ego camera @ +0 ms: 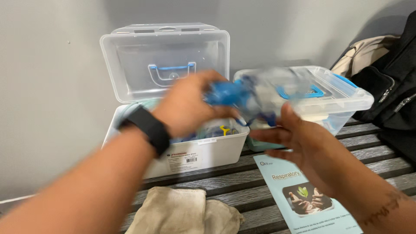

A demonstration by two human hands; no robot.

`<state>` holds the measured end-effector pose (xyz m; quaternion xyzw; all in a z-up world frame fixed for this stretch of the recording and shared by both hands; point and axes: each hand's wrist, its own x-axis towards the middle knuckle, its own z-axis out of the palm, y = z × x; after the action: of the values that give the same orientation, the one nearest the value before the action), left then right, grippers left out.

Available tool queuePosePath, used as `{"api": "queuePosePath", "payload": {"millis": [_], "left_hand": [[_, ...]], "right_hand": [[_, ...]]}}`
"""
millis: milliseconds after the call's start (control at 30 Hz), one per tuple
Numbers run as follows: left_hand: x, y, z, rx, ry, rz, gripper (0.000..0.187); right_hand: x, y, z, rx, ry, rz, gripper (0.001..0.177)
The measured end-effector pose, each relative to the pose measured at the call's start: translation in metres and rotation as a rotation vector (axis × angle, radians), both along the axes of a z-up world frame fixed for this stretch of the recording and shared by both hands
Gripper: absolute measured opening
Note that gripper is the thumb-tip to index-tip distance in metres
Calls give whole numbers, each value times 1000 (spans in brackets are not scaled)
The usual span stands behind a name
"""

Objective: The person empties a white plastic storage container, removing a manual, tubing, a mask, a water bottle, and a bulb syringe. They spray the inside of the container with a cleaning solution and wipe it thoroughly with a cloth, then wipe the exterior. Finally, they wipe the bulb syringe and place it back into a plastic bag.

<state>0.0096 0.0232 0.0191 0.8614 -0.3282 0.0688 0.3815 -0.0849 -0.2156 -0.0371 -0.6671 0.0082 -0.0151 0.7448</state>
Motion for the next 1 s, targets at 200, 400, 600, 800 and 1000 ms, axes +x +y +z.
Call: {"api": "queuePosePath", "payload": {"millis": [200, 400, 600, 800, 1000], "left_hand": [[-10, -18, -35, -3, -17, -75, 66], [44, 51, -16, 123, 87, 491, 88], [78, 103, -45, 266, 377, 556, 96], [97, 105, -57, 350, 395, 632, 56], [82, 107, -48, 90, 326, 471, 35]], "right_hand": [[10, 19, 12, 235, 277, -121, 97], [19, 28, 9, 169, 196, 112, 75], [29, 42, 15, 213, 203, 171, 60], [31, 53, 11, 304, 277, 74, 58], [32, 48, 5, 396, 257, 120, 56]]}}
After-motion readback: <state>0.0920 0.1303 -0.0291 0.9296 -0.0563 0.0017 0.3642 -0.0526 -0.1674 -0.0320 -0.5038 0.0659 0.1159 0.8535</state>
